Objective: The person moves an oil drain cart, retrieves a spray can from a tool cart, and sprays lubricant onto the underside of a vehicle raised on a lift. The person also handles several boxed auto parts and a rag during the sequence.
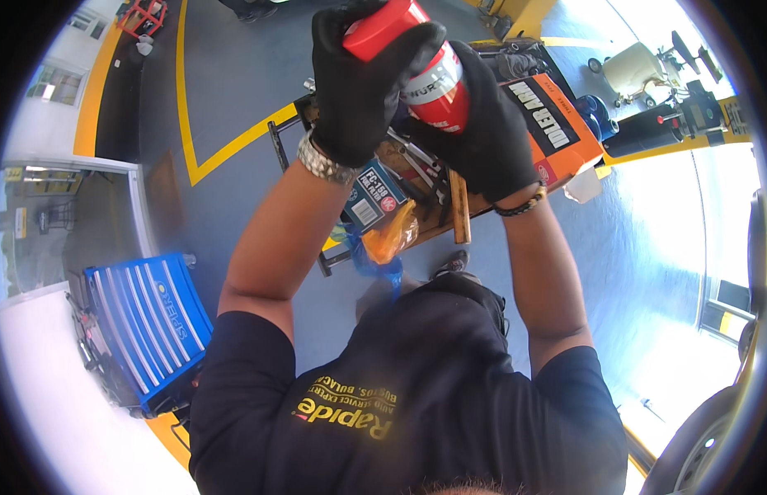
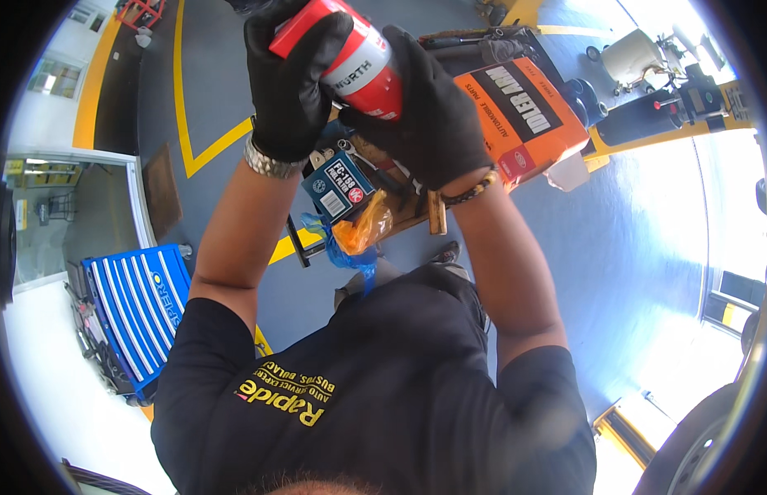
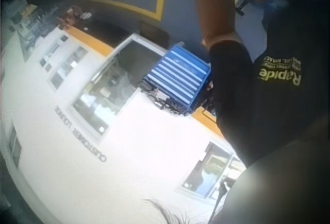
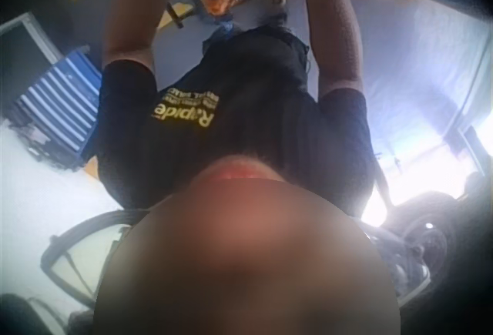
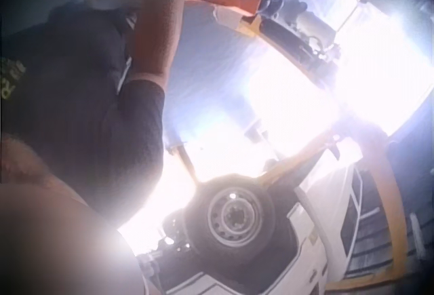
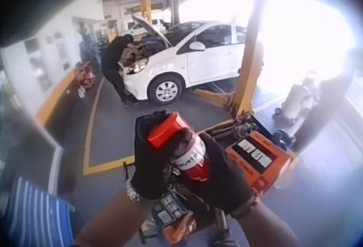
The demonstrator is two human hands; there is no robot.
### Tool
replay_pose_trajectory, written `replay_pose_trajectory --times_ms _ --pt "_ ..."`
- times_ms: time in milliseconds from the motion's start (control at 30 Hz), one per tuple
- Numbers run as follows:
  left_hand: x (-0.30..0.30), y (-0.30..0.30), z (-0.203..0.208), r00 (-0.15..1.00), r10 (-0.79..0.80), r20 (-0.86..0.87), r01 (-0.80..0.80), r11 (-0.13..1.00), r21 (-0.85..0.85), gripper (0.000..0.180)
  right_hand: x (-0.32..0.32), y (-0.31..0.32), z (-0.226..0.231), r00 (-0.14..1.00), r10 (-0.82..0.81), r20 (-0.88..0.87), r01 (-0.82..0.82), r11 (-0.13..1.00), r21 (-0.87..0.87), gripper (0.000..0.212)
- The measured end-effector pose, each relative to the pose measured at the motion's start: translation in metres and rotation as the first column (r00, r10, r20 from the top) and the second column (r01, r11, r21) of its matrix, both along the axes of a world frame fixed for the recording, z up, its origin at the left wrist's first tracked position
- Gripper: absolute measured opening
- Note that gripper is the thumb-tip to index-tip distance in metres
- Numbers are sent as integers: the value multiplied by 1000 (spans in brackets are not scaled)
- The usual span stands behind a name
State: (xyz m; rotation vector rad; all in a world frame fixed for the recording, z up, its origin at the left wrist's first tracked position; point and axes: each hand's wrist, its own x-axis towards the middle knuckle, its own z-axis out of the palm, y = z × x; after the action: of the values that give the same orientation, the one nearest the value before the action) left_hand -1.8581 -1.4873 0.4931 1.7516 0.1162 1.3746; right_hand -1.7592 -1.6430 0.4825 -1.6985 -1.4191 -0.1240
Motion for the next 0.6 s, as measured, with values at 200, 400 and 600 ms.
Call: replay_pose_trajectory --times_ms 200,400,600 --pt "-14 35 -20 844 -415 340 534 597 -598 43 15 -57 8 976 56 211 19 943 -333 95" --pt "-16 108 -143 744 126 -656 -141 990 30 71 13 -164 -52 941 -170 -293 79 951 -299 91" --pt "-12 135 -231 465 213 -859 15 969 248 45 -19 -277 -86 457 -350 -818 290 928 -234 74"
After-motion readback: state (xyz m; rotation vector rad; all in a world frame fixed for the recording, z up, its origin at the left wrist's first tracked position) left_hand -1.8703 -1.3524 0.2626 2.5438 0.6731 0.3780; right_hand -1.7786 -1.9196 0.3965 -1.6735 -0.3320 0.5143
